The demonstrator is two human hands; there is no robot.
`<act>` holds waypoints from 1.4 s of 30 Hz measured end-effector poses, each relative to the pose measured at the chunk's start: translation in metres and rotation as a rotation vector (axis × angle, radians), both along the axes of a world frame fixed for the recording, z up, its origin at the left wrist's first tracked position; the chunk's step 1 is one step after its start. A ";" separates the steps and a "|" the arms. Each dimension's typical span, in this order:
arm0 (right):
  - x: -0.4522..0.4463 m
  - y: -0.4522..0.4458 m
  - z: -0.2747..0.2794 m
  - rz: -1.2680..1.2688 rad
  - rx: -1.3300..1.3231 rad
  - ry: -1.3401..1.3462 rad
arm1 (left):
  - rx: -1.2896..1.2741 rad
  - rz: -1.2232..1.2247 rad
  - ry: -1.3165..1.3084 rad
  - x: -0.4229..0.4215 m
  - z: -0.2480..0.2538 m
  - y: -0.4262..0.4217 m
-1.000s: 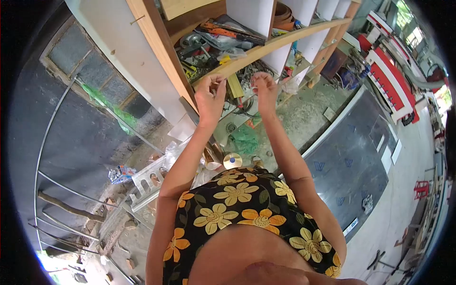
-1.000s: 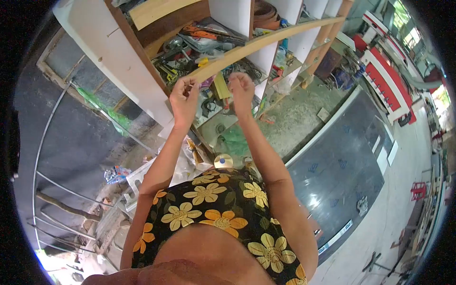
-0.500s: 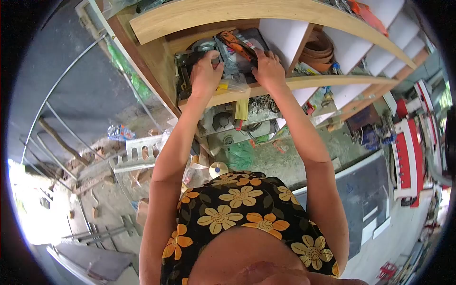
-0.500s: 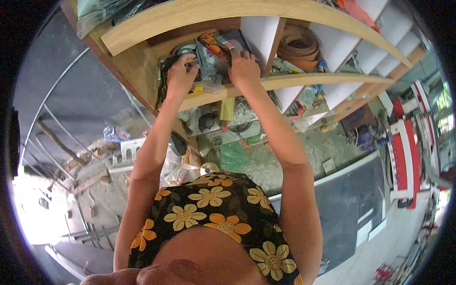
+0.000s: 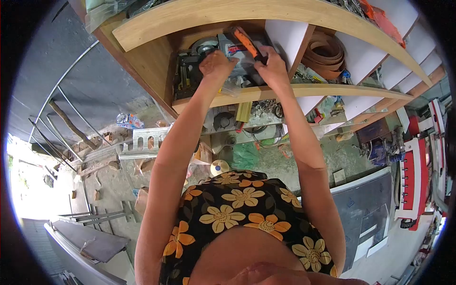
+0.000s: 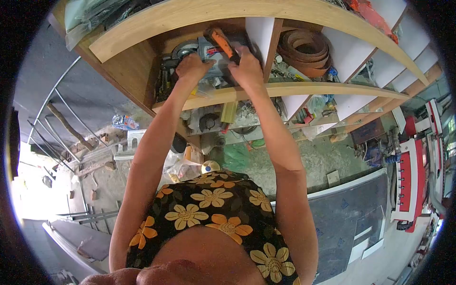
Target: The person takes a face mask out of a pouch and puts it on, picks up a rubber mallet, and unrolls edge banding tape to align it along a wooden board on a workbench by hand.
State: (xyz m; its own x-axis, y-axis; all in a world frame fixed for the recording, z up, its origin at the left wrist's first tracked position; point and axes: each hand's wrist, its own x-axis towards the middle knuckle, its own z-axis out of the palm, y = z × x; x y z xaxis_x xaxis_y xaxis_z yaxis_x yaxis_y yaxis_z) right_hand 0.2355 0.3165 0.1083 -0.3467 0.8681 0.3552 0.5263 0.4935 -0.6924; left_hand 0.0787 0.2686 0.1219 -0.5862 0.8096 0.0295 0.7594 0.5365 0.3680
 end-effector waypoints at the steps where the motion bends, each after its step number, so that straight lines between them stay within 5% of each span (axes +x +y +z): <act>1: 0.000 0.002 -0.002 0.008 0.011 0.060 | -0.025 0.016 0.011 0.001 0.000 0.005; 12: 0.002 0.010 -0.019 0.013 0.193 0.222 | -0.033 0.064 -0.005 -0.002 -0.001 0.031; 17: 0.003 0.005 -0.015 0.012 0.040 0.275 | 0.014 0.101 0.006 -0.010 -0.001 0.039; 29: 0.000 0.000 -0.010 -0.024 0.047 0.236 | 1.245 0.006 0.000 -0.088 0.020 -0.010; 38: -0.011 -0.019 -0.002 -0.179 0.040 -0.154 | 1.449 -0.022 -0.227 -0.092 0.015 -0.035; 42: -0.015 -0.022 -0.005 -0.242 0.106 -0.277 | 1.375 -0.033 -0.595 -0.090 0.009 -0.044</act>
State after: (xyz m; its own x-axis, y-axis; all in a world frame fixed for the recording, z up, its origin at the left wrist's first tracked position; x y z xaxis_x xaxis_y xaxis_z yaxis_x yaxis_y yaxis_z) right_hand 0.2209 0.2947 0.1034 -0.2315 0.9002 0.3690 0.7965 0.3932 -0.4594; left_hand -0.0109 0.2241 0.1308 -0.7683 0.3611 0.5285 0.3256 -0.4904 0.8084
